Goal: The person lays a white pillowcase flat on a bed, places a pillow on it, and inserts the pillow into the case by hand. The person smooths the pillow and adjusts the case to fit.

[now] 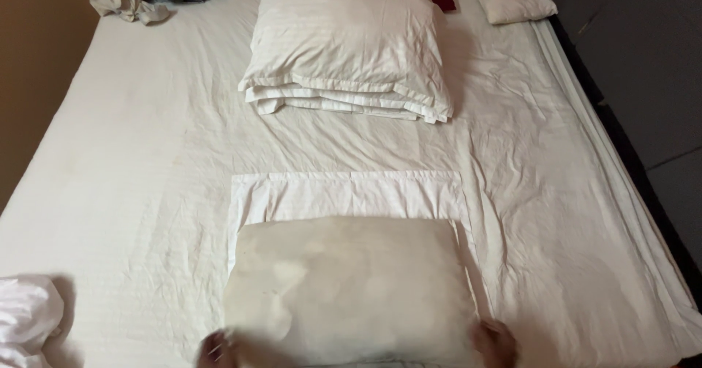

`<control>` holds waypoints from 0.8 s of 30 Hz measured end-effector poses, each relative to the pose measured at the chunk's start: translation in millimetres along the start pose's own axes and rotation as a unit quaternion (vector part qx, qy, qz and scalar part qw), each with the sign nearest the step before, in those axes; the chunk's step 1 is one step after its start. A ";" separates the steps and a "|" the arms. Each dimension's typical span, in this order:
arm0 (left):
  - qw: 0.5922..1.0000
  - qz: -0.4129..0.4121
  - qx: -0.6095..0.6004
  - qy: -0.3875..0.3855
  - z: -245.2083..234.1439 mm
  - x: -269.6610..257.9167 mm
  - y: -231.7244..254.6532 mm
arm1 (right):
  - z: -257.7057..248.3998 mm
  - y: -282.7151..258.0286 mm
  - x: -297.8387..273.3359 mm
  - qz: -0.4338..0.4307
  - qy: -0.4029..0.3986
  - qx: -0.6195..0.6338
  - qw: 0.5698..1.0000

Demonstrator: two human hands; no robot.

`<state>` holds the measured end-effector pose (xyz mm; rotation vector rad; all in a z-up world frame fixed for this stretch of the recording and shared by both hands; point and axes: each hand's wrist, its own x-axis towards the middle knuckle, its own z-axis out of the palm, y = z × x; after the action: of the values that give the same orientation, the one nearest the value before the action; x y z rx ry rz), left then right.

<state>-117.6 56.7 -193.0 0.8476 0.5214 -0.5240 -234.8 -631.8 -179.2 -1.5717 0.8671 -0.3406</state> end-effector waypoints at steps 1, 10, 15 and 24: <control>1.000 -0.007 -0.007 -0.007 24.9 16.4 9.9 | 50.0 -58.3 -12.1 0.001 0.002 0.000 1.000; 0.938 -0.177 0.272 -0.121 158.8 18.6 88.4 | 171.5 -251.6 -114.5 0.244 -0.474 -0.120 0.838; 0.978 -0.132 0.158 0.034 52.1 -6.1 118.1 | -13.8 21.6 37.3 0.279 -0.232 0.156 0.919; 0.603 0.436 0.658 0.113 168.8 -41.0 113.8 | 92.5 -66.4 -93.8 -0.065 -0.273 -0.236 0.930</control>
<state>-41.2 -6.6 -10.6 2.4497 -0.2457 0.2674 -214.9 -502.1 -111.8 -2.0379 0.4197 0.2353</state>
